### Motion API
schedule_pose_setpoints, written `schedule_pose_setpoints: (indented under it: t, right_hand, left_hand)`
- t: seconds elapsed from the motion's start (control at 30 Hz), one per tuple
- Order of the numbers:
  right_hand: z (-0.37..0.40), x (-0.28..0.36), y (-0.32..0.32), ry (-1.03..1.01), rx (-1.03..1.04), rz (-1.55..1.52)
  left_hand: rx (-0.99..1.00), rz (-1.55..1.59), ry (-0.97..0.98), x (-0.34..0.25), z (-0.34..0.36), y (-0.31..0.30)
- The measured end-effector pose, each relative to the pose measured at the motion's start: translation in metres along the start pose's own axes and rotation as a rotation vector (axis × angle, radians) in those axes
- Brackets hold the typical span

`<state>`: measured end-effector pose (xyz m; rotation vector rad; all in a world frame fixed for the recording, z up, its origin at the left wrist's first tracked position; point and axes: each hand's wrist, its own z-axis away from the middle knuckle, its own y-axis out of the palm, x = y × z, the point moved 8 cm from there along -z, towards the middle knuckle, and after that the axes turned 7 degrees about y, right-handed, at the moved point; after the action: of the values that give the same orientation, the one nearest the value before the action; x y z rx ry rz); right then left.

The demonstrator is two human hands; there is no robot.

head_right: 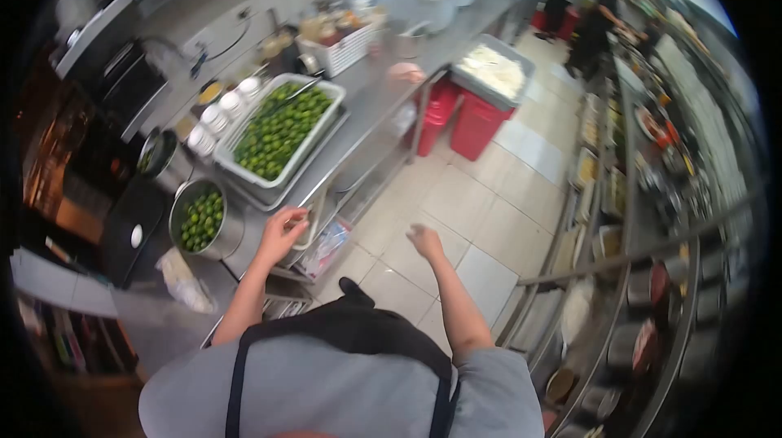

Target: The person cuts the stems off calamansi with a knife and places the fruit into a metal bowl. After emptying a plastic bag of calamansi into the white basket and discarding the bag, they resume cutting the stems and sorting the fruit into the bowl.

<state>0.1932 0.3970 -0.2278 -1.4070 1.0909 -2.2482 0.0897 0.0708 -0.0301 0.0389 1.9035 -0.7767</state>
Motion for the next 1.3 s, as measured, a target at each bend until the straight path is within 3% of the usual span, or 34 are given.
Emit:
schedule_pose_setpoints:
  t: [0.07,0.2,0.37,0.5,0.57,0.63,0.77,0.9,1.0,1.1,1.23,1.3]
  right_hand:
    - [-0.032,0.093,-0.002,-0.153,0.070,-0.248]
    - [-0.064,0.220,0.013,-0.390,0.194,-0.344]
    - [-0.103,0.298,0.019,-0.501,0.322,-0.418]
    - [-0.167,0.362,0.008,-0.654,0.260,-0.352]
    - [-0.197,0.391,0.004,-0.795,0.125,-0.326]
    - [-0.208,0.425,-0.001,-1.019,-0.094,-0.046]
    - [-0.243,0.458,0.010,-1.154,-0.114,0.000]
    - [-0.272,0.464,0.032,-1.125,-0.041,0.330]
    - [-0.289,0.462,0.050,-1.101,0.134,0.433]
    - [-0.291,0.467,0.054,-1.192,0.190,0.401]
    - [-0.292,0.467,0.037,-1.210,0.181,0.307]
    - [-0.302,0.459,0.024,-1.016,0.253,0.019]
  left_hand:
    - [-0.089,0.002,0.030,0.000,-0.011,-0.023]
    - [-0.218,0.031,-0.056,0.026,-0.032,-0.055]
    - [-0.338,0.038,-0.156,0.048,-0.060,-0.076]
    - [-0.415,0.024,-0.153,0.059,-0.078,-0.089]
    - [-0.484,-0.052,-0.159,0.068,-0.079,-0.097]
    - [-0.556,-0.053,-0.224,0.080,-0.082,-0.103]
    - [-0.695,-0.103,-0.345,0.095,-0.100,-0.115]
    - [-0.737,-0.341,-0.311,0.099,-0.142,-0.123]
    - [-0.716,-0.548,-0.400,0.104,-0.166,-0.122]
    - [-0.698,-0.738,-0.349,0.112,-0.184,-0.113]
    - [-0.676,-0.689,-0.419,0.130,-0.187,-0.113]
    - [-0.737,-0.511,-0.448,0.133,-0.178,-0.122]
